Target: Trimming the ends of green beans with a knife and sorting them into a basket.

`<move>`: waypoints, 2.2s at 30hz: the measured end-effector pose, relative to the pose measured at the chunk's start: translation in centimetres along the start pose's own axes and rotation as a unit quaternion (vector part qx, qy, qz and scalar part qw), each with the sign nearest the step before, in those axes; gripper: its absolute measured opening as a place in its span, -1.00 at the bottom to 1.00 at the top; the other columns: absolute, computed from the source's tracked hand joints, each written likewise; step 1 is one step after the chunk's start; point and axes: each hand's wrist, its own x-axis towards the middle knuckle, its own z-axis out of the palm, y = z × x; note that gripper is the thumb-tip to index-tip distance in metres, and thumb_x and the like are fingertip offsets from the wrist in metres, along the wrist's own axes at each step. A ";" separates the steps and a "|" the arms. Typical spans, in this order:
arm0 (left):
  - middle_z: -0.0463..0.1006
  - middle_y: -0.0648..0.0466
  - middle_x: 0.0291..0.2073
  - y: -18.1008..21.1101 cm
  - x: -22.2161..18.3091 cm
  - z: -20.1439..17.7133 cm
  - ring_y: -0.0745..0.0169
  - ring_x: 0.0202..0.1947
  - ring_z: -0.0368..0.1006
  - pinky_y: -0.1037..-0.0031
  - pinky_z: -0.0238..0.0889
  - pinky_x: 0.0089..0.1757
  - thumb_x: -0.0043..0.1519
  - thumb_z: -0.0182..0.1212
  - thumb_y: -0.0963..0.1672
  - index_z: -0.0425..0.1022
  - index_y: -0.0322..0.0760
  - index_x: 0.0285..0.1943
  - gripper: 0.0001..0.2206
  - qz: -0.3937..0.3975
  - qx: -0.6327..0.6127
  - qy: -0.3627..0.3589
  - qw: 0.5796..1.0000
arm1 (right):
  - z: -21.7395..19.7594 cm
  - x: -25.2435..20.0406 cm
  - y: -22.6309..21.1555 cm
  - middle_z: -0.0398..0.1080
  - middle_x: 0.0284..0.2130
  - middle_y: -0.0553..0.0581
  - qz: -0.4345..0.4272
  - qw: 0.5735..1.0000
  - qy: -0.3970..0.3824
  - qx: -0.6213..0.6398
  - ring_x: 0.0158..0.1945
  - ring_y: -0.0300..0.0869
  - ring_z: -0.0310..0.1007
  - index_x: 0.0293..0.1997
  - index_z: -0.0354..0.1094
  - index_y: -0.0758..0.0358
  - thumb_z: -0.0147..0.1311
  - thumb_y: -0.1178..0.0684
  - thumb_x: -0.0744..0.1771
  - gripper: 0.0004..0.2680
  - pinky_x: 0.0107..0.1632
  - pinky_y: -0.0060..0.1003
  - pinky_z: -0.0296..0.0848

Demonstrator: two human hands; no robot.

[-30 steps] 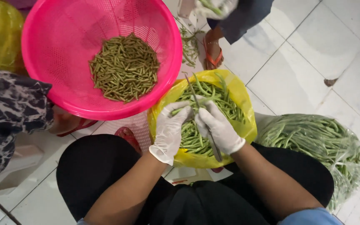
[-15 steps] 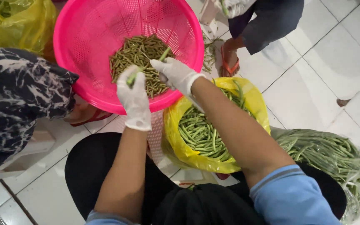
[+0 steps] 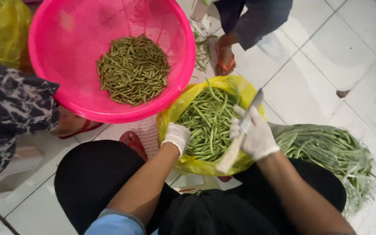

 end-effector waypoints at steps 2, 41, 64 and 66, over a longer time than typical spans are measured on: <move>0.59 0.14 -0.38 0.0 0.1 -0.5 0.02 -0.30 0.49 0.10 0.12 -0.23 0.07 -0.04 -0.16 0.58 0.00 -0.30 -0.77 -0.004 0.011 -0.010 1.000 | -2.1 -1.2 0.2 0.16 -0.52 0.03 0.004 1.000 0.002 0.027 -0.54 -0.27 0.14 0.06 0.20 0.17 -0.29 -0.27 0.35 -0.64 -0.52 -0.46 0.14; 0.23 0.15 -0.64 4.6 -12.7 -17.2 0.21 -0.60 0.30 0.45 0.32 -0.42 0.05 0.19 -0.21 0.34 -0.26 -0.43 -0.91 0.166 -0.066 0.653 0.736 | -2.2 -3.1 2.4 -0.05 -0.72 -0.11 -0.068 0.973 -0.154 -0.160 -0.75 -0.40 -0.08 -0.20 0.24 0.18 -0.20 -0.19 0.34 -0.75 -0.70 -0.53 -0.02; 0.57 0.00 -0.26 3.7 -14.2 -18.2 0.32 -0.20 0.48 0.50 0.35 -0.11 0.05 0.30 -0.22 0.53 -0.25 -0.25 -0.87 0.021 -0.789 0.371 0.490 | 1.5 -5.0 1.2 0.02 -0.72 -0.12 -0.106 0.974 -0.133 -0.152 -0.72 -0.39 -0.01 0.22 0.01 0.14 -0.44 -0.24 0.37 -0.62 -0.65 -0.51 0.03; 0.56 0.06 -0.23 4.3 -13.9 -17.4 0.42 -0.16 0.45 0.52 0.35 -0.12 0.04 0.29 -0.23 0.54 -0.24 -0.23 -0.85 0.060 -0.762 0.388 0.515 | 1.0 -4.8 1.9 0.12 -0.69 -0.08 -0.129 0.955 -0.212 -0.165 -0.70 -0.40 0.03 0.28 -0.06 0.23 -0.25 -0.24 0.33 -0.55 -0.65 -0.53 0.10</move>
